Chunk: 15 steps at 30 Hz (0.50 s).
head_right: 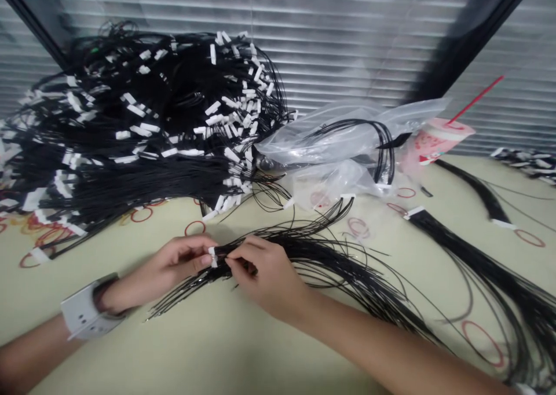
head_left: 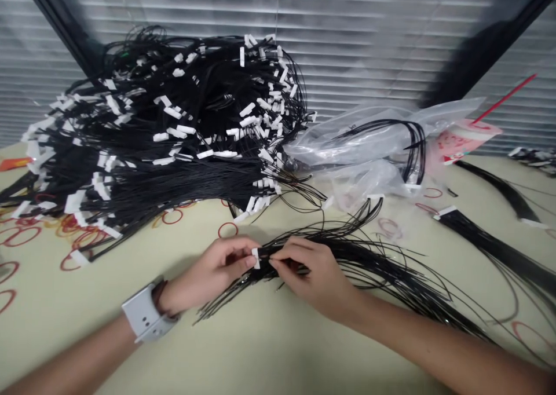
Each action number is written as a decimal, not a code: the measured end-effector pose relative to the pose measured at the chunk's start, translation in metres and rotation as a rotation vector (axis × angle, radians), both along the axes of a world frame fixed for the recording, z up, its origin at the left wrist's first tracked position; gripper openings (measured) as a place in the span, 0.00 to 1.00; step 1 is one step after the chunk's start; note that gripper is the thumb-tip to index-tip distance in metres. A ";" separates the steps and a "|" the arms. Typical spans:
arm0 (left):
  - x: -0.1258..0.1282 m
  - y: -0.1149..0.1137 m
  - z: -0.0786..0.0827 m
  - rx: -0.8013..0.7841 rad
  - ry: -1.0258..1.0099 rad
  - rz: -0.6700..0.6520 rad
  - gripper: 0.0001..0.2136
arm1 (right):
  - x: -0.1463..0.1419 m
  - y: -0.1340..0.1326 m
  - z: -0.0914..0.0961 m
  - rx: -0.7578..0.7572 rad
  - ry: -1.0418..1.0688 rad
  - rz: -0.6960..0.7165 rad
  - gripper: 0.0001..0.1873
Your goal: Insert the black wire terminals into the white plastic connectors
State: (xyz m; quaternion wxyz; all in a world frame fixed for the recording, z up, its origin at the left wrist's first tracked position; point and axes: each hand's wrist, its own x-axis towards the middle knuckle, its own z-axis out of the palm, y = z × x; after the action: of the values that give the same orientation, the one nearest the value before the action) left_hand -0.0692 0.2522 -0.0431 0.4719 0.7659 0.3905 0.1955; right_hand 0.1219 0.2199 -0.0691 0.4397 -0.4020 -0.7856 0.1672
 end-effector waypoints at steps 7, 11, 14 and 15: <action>0.001 0.001 -0.001 0.018 0.016 0.000 0.15 | 0.002 0.000 0.002 0.011 0.019 0.006 0.06; 0.002 0.000 0.000 0.046 0.019 -0.015 0.14 | 0.002 0.001 0.000 0.007 0.027 0.002 0.06; 0.002 0.000 0.000 0.061 0.033 0.005 0.14 | 0.002 0.001 -0.002 -0.019 0.019 0.001 0.06; 0.002 0.000 0.000 0.064 0.041 0.013 0.14 | 0.002 0.001 -0.002 -0.032 0.019 0.000 0.07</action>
State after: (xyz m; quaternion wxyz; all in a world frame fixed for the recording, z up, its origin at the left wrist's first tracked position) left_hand -0.0670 0.2518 -0.0435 0.4379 0.7818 0.3985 0.1954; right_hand 0.1238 0.2214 -0.0712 0.4406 -0.4072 -0.7787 0.1836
